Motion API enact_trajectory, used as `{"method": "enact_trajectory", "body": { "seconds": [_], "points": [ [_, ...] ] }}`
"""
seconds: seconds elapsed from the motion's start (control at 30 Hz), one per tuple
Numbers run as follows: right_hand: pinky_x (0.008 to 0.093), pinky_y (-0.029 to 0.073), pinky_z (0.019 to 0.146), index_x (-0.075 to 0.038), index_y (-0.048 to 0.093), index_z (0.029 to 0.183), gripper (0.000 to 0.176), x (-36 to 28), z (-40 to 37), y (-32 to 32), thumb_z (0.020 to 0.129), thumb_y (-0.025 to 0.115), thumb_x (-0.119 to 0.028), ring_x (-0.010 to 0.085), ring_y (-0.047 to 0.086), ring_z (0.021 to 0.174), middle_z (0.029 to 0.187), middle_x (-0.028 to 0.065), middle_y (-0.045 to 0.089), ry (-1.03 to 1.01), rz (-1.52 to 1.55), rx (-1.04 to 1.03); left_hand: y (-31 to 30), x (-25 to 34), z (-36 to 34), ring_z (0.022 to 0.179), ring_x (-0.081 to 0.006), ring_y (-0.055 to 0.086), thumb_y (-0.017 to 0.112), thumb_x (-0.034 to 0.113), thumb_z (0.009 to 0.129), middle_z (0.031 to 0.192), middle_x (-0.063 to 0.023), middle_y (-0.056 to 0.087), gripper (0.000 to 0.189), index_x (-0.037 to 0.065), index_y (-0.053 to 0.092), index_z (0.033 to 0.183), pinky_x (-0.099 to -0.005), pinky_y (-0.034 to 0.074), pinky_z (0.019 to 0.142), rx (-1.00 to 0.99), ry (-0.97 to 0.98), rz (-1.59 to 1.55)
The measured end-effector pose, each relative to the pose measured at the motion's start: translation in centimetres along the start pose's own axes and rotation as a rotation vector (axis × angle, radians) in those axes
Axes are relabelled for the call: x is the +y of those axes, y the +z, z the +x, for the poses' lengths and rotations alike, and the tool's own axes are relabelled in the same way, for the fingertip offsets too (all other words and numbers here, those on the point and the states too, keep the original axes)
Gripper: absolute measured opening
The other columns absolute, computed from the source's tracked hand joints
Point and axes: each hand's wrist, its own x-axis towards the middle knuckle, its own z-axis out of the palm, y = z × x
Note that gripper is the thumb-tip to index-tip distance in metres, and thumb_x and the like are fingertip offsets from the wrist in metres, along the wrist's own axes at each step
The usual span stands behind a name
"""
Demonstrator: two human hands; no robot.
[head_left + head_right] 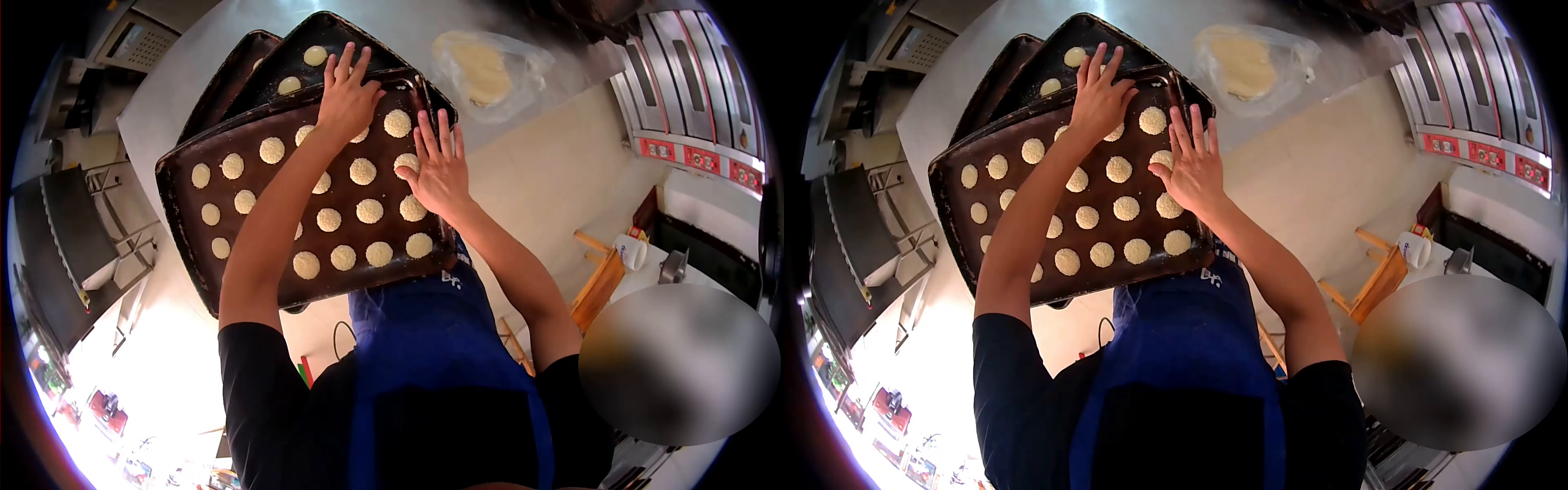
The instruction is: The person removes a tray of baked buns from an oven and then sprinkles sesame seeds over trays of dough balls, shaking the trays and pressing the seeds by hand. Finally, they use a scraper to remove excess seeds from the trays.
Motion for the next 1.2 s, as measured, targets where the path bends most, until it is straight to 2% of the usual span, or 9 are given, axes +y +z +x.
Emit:
{"method": "enact_trajectory", "body": {
  "seconds": [0.2,0.27,0.5,0.63,0.67,0.73,0.87,0.93,1.2],
  "points": [
    [0.0609,0.019,0.12,0.002,0.064,0.133,0.068,0.2,-0.3,-0.4,0.102,0.045,-0.056,0.0433,0.019,0.152,0.166,0.0156,0.025,-0.026,0.085,0.023,0.8,-0.4,-0.1,0.15,-0.0384,0.027,0.073,0.024,0.088,0.154,-0.0153,0.045,0.014,0.013,0.077,0.096,-0.0583,0.022,0.12,-0.101,-0.02,0.041],
    [0.0569,0.024,0.118,-0.002,0.072,0.119,0.054,1.1,0.5,0.0,0.106,0.045,-0.046,0.043,0.03,0.147,0.154,0.0201,0.045,0.189,0.581,0.315,1.3,-0.6,-0.4,0.15,-0.0392,0.027,0.073,0.021,0.087,0.153,-0.0167,0.046,0.011,0.012,0.074,0.094,-0.0583,0.022,0.12,-0.092,-0.045,-0.043],
    [0.0352,0.046,0.1,0.004,0.072,0.107,0.042,2.0,20.5,-8.7,0.107,0.05,-0.032,0.0226,0.064,0.109,0.108,0.0103,0.074,0.25,1.282,0.379,0.8,0.7,-1.0,0.149,-0.0411,0.027,0.069,0.013,0.089,0.152,-0.0198,0.046,0.006,0.008,0.066,0.09,-0.0578,0.022,0.12,-0.031,-0.13,-0.093],
    [0.0436,0.049,0.099,0.004,0.056,0.122,0.038,1.1,28.1,-2.4,0.088,0.068,-0.009,0.0429,0.058,0.117,0.124,0.0298,0.061,-0.079,0.696,-0.007,-1.5,2.4,-2.1,0.149,-0.041,0.029,0.066,0.01,0.089,0.151,-0.0207,0.047,0.005,0.006,0.063,0.09,-0.0576,0.022,0.12,0.014,-0.123,-0.123],
    [0.0473,0.049,0.096,0.003,0.058,0.122,0.039,1.8,28.0,1.3,0.087,0.069,-0.01,0.046,0.058,0.113,0.121,0.0296,0.062,-0.171,0.792,0.208,-2.3,2.7,-2.7,0.148,-0.0406,0.031,0.066,0.008,0.088,0.15,-0.0207,0.048,0.006,0.006,0.061,0.09,-0.0578,0.023,0.12,0.017,-0.124,-0.146],
    [0.0324,0.048,0.091,0.001,0.073,0.101,0.031,2.6,25.0,-1.5,0.104,0.057,-0.026,0.0206,0.066,0.096,0.1,0.0077,0.073,-0.272,0.705,0.637,-3.2,2.8,-3.9,0.141,-0.0385,0.042,0.068,0.005,0.084,0.139,-0.0166,0.055,0.01,0.006,0.061,0.091,-0.0579,0.028,0.118,0.073,-0.13,-0.195],
    [0.0376,0.047,0.096,-0.002,0.072,0.113,0.031,6.7,12.0,-6.7,0.096,0.069,-0.028,0.0278,0.065,0.107,0.11,0.0135,0.071,0.007,1.128,0.022,-5.9,3.4,-6.1,0.127,-0.0311,0.053,0.066,0.004,0.085,0.113,-0.0104,0.06,0.011,0.007,0.063,0.095,-0.0546,0.031,0.117,0.083,-0.133,-0.31],
    [0.0415,0.045,0.1,-0.003,0.071,0.118,0.035,7.5,7.5,-6.7,0.096,0.07,-0.03,0.03,0.062,0.113,0.116,0.0142,0.07,-0.306,0.987,0.113,-6.3,3.4,-6.6,0.123,-0.0297,0.055,0.068,0.003,0.083,0.11,-0.0092,0.061,0.014,0.007,0.063,0.095,-0.0541,0.032,0.116,0.084,-0.124,-0.334],
    [0.0431,0.052,0.09,-0.003,0.07,0.116,0.047,3.7,1.8,-5.3,0.07,0.076,-0.011,0.0311,0.065,0.107,0.122,0.011,0.067,-0.321,0.599,0.219,-7.4,3.0,-7.4,0.118,-0.0264,0.059,0.074,0.003,0.077,0.11,-0.0071,0.065,0.027,0.008,0.064,0.102,-0.0534,0.036,0.115,0.047,-0.045,-0.409]
  ]
}}
